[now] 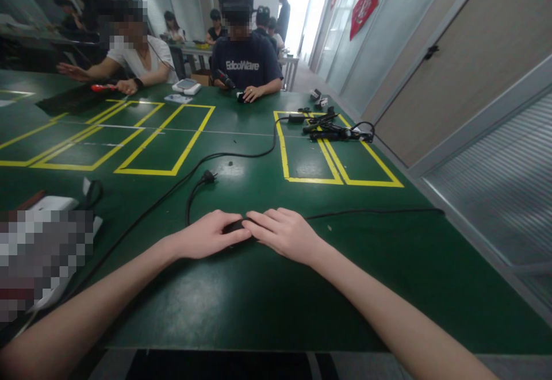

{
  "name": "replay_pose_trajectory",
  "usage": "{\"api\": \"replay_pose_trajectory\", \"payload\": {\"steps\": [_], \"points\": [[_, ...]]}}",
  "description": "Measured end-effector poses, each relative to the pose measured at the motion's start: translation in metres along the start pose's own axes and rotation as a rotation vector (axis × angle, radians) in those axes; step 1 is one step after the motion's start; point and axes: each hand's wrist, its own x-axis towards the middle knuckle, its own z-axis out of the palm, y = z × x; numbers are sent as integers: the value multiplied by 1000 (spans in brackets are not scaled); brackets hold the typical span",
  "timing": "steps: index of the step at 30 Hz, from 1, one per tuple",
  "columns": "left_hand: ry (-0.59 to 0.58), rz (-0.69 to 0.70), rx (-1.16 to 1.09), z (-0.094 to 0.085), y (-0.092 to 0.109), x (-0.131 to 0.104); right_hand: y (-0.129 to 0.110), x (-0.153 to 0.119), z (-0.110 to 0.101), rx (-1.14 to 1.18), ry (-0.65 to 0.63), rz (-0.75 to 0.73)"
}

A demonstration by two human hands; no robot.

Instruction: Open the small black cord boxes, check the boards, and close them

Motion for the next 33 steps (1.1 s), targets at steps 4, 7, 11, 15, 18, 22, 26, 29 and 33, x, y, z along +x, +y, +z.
{"api": "replay_pose_trajectory", "payload": {"steps": [4, 7, 11, 15, 18, 22, 26, 29, 33], "points": [[149, 67, -20, 5, -7, 1, -1, 1, 2, 49, 49, 59], [225, 184, 179, 10, -12, 2, -2, 2, 4, 152, 31, 151], [266, 271, 325, 13, -12, 4, -2, 3, 4, 223, 56, 200], [345, 252, 337, 9, -10, 2, -1, 4, 0, 199, 123, 194], [366, 273, 340, 7, -12, 0, 0, 4, 0, 184, 146, 208], [350, 270, 341, 8, -14, 1, 0, 4, 2, 248, 101, 255], [367, 214, 358, 12, -7, 0, -2, 4, 6, 267, 101, 337], [302, 184, 447, 17, 4, 0, -6, 5, 7, 310, 80, 441], [205, -2, 530, 23, 15, 5, -13, 9, 4, 455, -8, 545]]}}
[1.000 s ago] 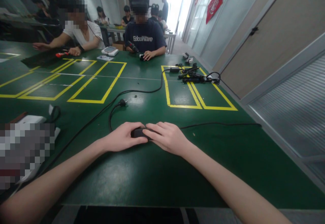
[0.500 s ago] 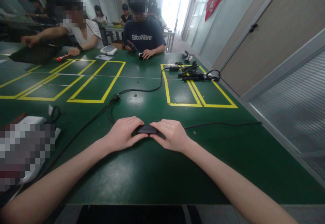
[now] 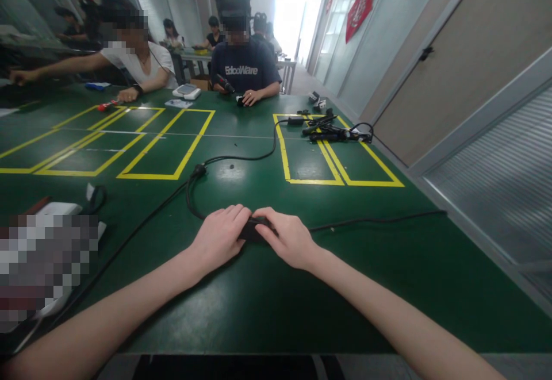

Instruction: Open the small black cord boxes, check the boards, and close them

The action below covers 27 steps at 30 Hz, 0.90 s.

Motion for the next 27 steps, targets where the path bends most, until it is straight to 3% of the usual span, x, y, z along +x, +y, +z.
{"api": "replay_pose_trajectory", "payload": {"steps": [4, 10, 14, 22, 27], "points": [[-74, -50, -8, 2, 0, 5, -1, 1, -2, 4, -76, 21], [-169, -90, -65, -1, -6, 8, 11, 0, -7, -229, -125, -312], [-183, -83, -91, -2, -7, 8, 14, -1, -7, -356, -116, -385], [-137, -93, -106, 1, -7, 7, 9, 4, -2, -356, -173, -272], [-128, -37, -129, 0, -8, 7, 10, 7, -11, -50, -271, -140]]}}
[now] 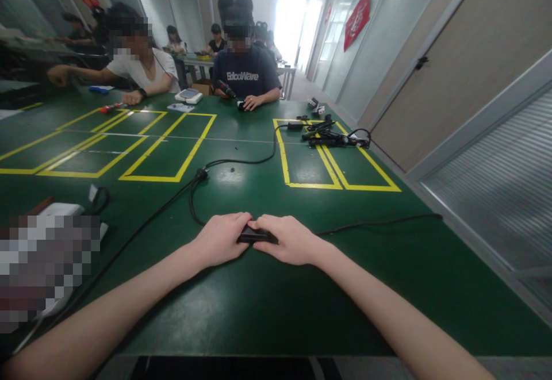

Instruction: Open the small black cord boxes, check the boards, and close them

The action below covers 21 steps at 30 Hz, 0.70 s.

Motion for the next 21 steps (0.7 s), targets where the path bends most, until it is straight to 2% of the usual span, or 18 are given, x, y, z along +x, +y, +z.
{"api": "replay_pose_trajectory", "payload": {"steps": [6, 9, 11, 14, 16, 17, 19, 21], "points": [[40, 52, 50, 3, 8, -3, 1, -1, -10, 320, -52, 33], [173, 72, 88, 8, 9, -6, 11, -7, -16, 488, -47, 97], [309, 115, 63, 11, 6, -8, 23, -13, -22, 591, 19, 177], [486, 234, 45, 11, -1, -8, 47, -24, -36, 671, 237, 330], [516, 297, 32, 12, -5, -7, 62, -31, -48, 683, 486, 414], [489, 336, 14, 13, -6, -6, 69, -34, -54, 691, 634, 434], [358, 415, -41, 16, -8, -4, 83, -40, -67, 709, 938, 411], [232, 436, -75, 20, -8, -3, 95, -46, -78, 724, 1167, 343]]}}
